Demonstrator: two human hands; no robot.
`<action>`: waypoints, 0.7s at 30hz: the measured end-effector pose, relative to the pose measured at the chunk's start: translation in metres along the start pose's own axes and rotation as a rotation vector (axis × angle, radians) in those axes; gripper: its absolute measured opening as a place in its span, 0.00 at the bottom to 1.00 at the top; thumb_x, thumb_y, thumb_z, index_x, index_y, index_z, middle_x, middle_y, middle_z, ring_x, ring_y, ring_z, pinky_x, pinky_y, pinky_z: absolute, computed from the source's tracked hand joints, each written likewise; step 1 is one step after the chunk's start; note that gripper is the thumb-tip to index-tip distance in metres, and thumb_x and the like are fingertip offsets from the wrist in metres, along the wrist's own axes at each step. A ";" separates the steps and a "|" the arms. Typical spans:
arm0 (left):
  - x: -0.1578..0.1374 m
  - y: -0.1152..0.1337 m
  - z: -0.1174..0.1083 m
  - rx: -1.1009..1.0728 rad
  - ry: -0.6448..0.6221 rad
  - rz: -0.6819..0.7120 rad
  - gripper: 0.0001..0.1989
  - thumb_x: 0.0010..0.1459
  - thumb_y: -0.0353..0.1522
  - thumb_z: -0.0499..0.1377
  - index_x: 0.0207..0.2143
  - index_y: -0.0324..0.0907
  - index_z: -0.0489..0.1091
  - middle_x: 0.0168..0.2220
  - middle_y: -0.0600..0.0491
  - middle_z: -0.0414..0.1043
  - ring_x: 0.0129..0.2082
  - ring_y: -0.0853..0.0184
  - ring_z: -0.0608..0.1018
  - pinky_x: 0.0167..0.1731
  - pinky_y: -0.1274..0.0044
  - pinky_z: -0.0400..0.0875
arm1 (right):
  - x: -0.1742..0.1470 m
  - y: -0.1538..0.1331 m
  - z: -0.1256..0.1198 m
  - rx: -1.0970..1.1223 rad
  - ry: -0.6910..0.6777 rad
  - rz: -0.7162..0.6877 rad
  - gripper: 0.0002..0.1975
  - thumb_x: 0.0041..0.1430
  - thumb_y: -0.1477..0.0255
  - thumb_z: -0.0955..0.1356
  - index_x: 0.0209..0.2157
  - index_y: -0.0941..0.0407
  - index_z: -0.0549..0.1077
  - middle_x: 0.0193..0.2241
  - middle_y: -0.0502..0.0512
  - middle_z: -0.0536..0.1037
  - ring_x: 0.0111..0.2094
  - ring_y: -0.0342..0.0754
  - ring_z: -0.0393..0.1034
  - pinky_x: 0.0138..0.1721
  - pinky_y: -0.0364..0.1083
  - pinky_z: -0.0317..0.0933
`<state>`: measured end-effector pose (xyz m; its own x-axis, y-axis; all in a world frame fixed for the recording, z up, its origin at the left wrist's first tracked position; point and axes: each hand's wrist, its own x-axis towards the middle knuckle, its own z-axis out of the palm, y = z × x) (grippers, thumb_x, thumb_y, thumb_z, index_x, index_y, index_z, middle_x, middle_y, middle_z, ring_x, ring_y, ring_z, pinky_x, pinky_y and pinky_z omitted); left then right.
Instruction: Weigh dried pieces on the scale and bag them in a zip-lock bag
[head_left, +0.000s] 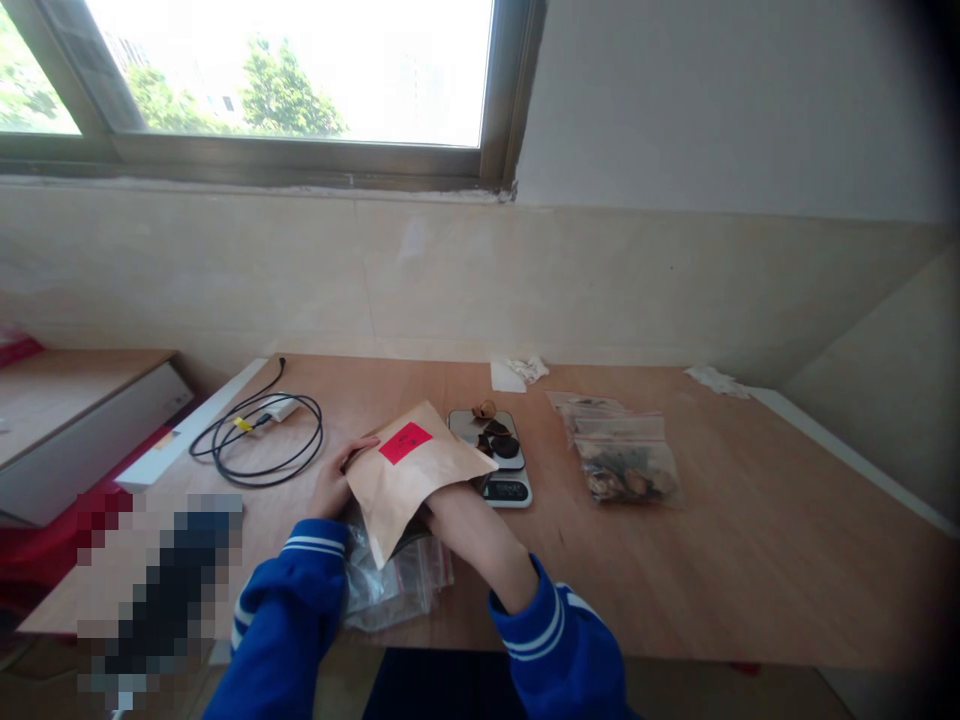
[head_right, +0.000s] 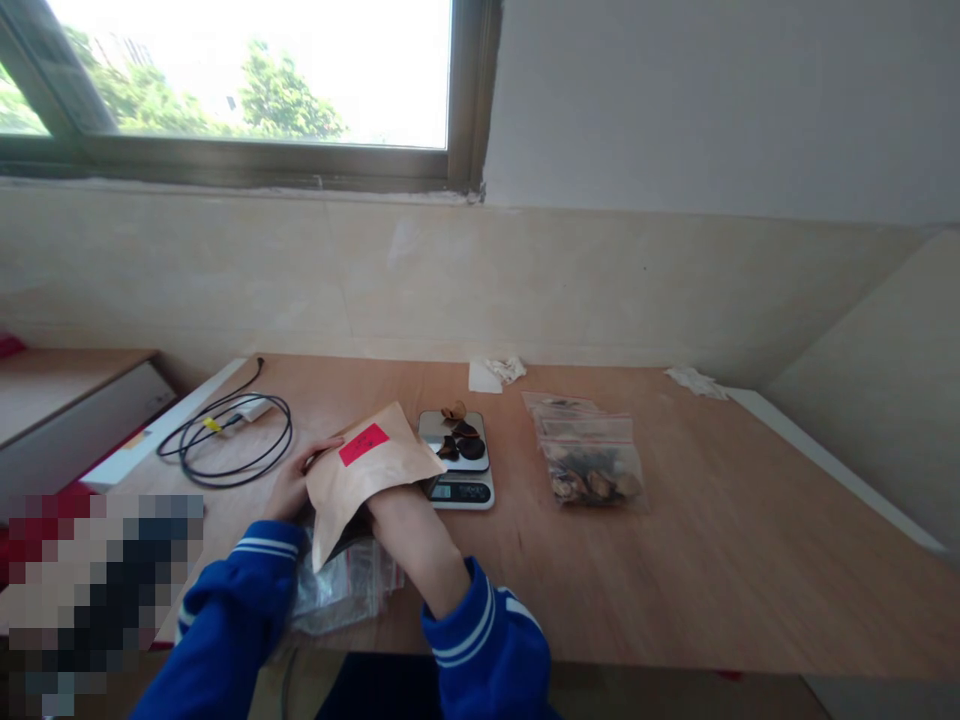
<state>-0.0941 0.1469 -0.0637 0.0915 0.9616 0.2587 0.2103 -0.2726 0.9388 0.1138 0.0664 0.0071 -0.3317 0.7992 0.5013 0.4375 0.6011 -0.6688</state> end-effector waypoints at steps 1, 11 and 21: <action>0.000 0.001 0.001 -0.007 0.006 -0.010 0.20 0.44 0.35 0.64 0.42 0.38 0.74 0.47 0.43 0.75 0.50 0.53 0.75 0.53 0.61 0.66 | -0.001 -0.006 -0.007 -0.022 -0.060 0.005 0.20 0.55 0.84 0.64 0.45 0.52 0.76 0.47 0.53 0.77 0.50 0.54 0.70 0.56 0.53 0.60; 0.001 -0.006 0.000 -0.032 0.004 -0.015 0.21 0.45 0.35 0.63 0.43 0.38 0.73 0.47 0.45 0.75 0.48 0.54 0.76 0.50 0.63 0.69 | -0.005 -0.031 -0.066 0.158 -0.042 -0.050 0.11 0.64 0.74 0.64 0.36 0.50 0.78 0.40 0.51 0.78 0.45 0.46 0.71 0.48 0.47 0.64; 0.000 0.003 0.000 0.037 0.025 -0.009 0.22 0.45 0.35 0.62 0.44 0.37 0.73 0.45 0.46 0.76 0.47 0.54 0.76 0.51 0.65 0.67 | -0.013 -0.014 -0.079 0.637 0.260 0.080 0.03 0.56 0.71 0.71 0.28 0.53 0.76 0.41 0.54 0.80 0.45 0.50 0.74 0.48 0.50 0.67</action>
<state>-0.0935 0.1459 -0.0609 0.0651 0.9644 0.2562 0.2474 -0.2643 0.9322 0.1782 0.0480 0.0531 -0.0734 0.8635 0.4989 -0.1502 0.4850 -0.8615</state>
